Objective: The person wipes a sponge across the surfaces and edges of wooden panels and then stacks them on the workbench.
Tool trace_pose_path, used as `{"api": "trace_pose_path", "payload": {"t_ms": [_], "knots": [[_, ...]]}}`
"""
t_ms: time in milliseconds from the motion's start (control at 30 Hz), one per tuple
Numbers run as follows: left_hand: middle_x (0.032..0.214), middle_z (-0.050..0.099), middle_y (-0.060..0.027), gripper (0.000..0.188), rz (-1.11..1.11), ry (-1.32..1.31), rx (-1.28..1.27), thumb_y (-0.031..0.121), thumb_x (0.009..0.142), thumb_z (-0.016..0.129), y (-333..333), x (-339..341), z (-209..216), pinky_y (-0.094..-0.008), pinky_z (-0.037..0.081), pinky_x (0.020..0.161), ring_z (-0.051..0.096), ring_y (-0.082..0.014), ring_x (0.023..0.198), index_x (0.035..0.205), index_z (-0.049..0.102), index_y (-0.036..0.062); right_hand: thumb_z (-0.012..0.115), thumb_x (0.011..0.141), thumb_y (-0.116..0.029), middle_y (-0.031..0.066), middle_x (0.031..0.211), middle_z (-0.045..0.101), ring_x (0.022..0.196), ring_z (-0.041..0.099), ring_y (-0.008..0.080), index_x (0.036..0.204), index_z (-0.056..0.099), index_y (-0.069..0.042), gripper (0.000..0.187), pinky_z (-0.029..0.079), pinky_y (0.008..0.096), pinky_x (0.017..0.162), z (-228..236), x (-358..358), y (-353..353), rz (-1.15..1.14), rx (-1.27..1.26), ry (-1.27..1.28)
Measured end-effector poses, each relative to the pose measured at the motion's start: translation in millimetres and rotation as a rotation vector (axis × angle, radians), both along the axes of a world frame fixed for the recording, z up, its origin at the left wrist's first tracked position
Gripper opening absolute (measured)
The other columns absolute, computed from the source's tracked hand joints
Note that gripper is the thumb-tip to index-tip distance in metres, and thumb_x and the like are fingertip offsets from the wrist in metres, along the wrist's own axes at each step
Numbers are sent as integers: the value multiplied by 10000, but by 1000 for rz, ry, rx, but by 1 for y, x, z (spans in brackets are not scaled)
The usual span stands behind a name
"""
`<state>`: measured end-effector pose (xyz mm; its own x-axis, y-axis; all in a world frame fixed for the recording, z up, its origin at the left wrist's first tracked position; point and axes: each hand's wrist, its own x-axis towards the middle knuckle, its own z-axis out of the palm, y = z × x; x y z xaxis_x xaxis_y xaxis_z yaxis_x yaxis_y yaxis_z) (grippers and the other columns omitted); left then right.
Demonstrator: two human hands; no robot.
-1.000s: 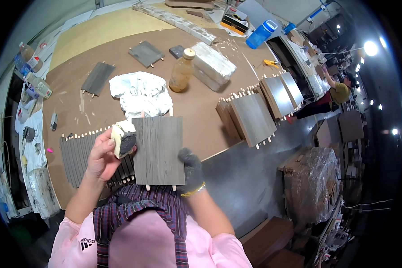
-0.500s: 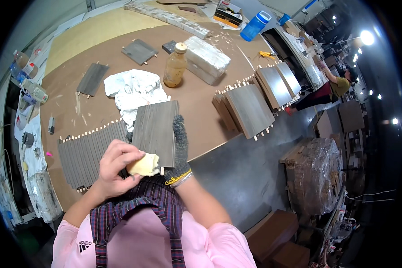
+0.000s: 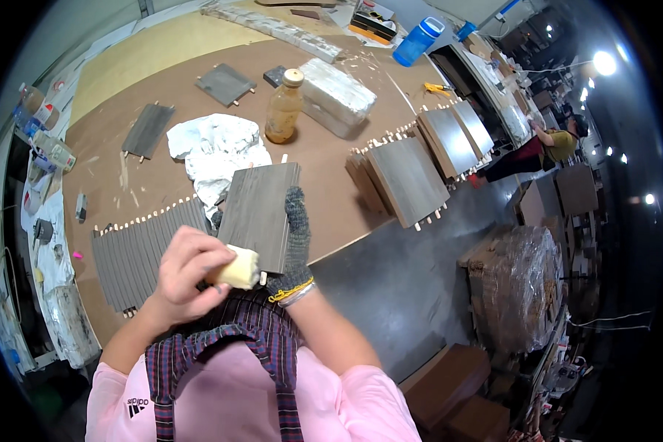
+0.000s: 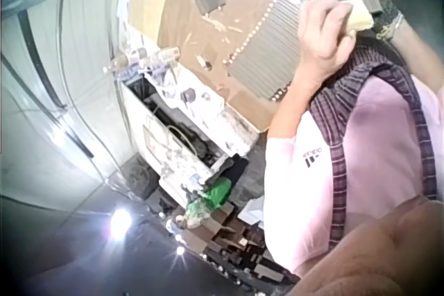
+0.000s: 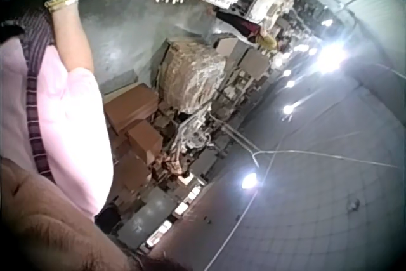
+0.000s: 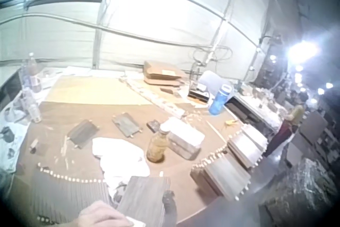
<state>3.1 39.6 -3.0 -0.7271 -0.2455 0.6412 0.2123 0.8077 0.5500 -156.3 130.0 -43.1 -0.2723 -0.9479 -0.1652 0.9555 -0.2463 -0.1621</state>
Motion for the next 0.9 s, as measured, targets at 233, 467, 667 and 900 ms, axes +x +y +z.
{"api": "trace_pose_path", "payload": {"t_ms": [233,467,667,900], "knots": [[999,636,-115,379,31,-127,-50,55,648,718,-23,16,-13,-422,516,770,609,-313,891,1023,678,17,429,993,-603,131,1495,457,1352,465,314,1521,377,-103,729,371,512,1136,2,-9,4,-14,-103,111],[1003,639,-112,413,-28,-31,-26,24,620,737,-6,-1,10,-417,503,759,597,-315,876,1030,685,18,412,1013,-574,124,1480,475,1352,469,310,1524,374,-119,685,384,495,1134,-17,-17,3,-59,-46,105],[991,636,-113,385,197,-186,-98,14,609,708,-41,34,-15,-406,496,753,596,-310,867,991,666,7,440,973,-658,165,1515,423,1353,467,352,1543,332,-110,799,420,508,1113,4,-21,15,25,-148,140],[986,642,-122,454,83,-65,76,91,644,786,-17,8,10,-403,492,740,592,-294,834,1081,686,14,395,953,-732,173,1507,433,1326,497,345,1535,339,-78,878,442,485,1098,-10,-5,0,94,38,187]]}}
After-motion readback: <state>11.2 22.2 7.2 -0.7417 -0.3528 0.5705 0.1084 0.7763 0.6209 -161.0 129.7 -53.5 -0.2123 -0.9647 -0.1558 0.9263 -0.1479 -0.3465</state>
